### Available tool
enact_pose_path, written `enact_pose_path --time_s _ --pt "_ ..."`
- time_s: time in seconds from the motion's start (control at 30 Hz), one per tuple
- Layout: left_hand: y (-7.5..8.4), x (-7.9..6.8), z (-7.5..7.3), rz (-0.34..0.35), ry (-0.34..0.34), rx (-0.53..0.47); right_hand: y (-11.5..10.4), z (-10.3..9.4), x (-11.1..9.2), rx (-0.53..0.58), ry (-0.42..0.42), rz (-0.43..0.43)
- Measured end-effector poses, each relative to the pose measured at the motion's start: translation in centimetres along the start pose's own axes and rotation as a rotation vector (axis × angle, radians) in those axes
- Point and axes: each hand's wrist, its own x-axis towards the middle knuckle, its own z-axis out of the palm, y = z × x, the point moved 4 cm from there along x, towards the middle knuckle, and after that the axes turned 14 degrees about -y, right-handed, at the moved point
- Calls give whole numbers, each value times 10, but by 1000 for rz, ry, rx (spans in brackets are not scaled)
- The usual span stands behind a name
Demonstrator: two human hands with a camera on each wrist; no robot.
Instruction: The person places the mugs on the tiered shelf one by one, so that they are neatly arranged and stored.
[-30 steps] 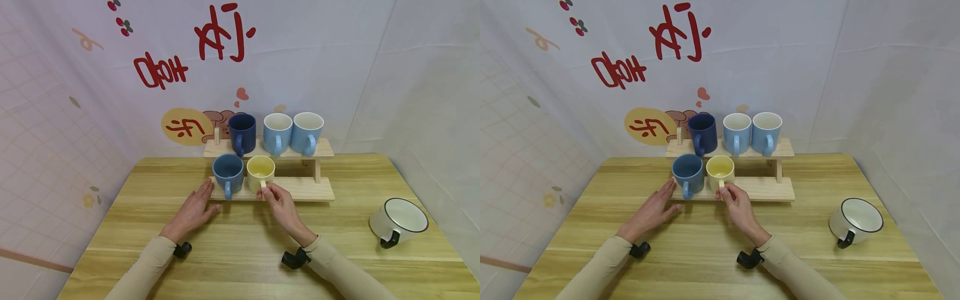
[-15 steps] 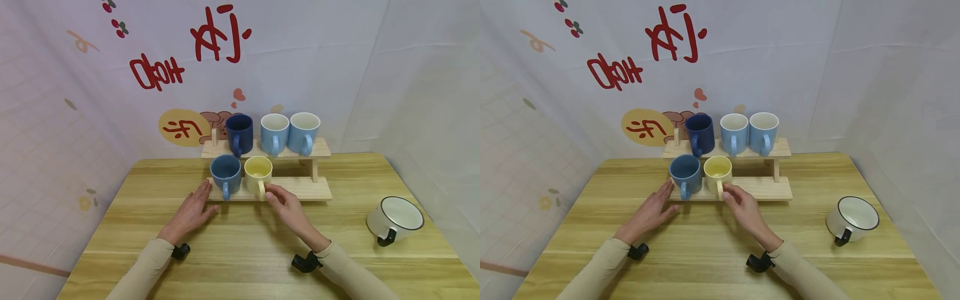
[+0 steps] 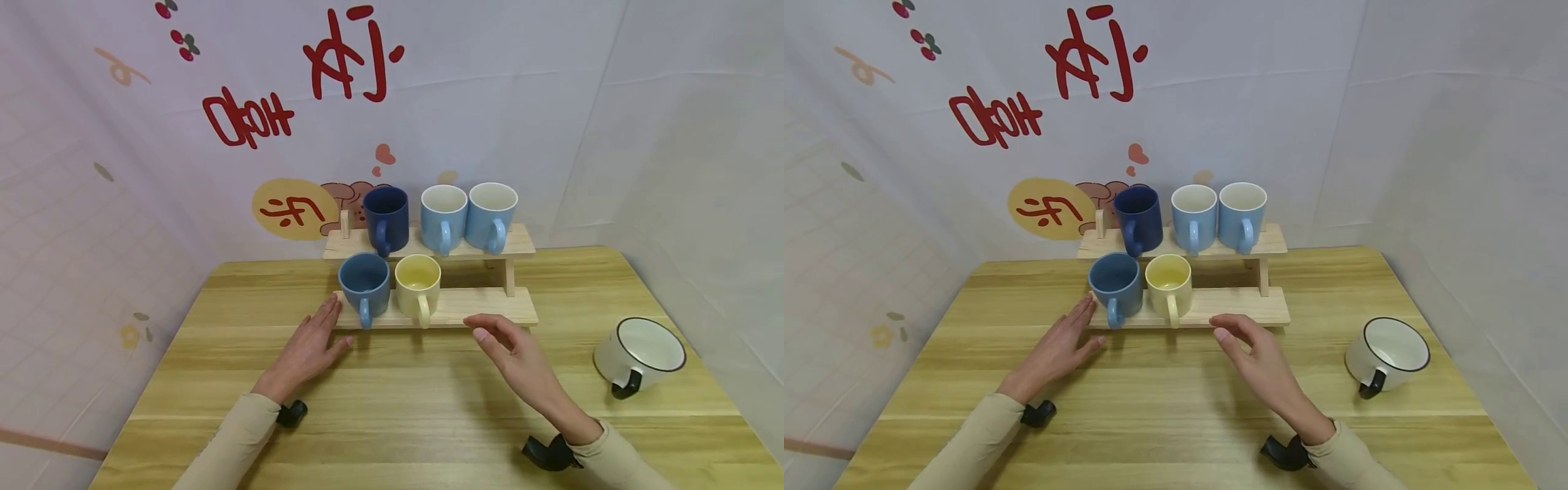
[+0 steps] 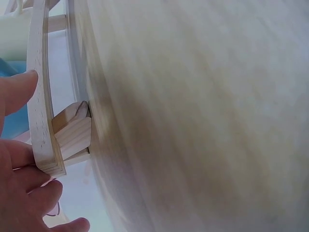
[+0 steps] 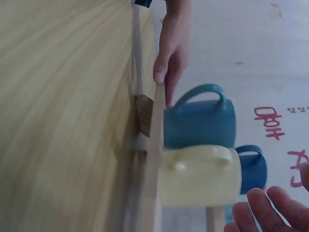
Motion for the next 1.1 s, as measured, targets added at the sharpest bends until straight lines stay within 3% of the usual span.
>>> enact_pose_path --time_s 0.23,0.57,1.1 --pt "1 0 -1 12 15 -1 -8 -26 -27 -78 70 -28" --pt "0 -1 0 13 19 3 2 -53 -68 -207 101 97" --pt "-1 -2 1 8 16 -3 31 -92 -122 -195 143 208"
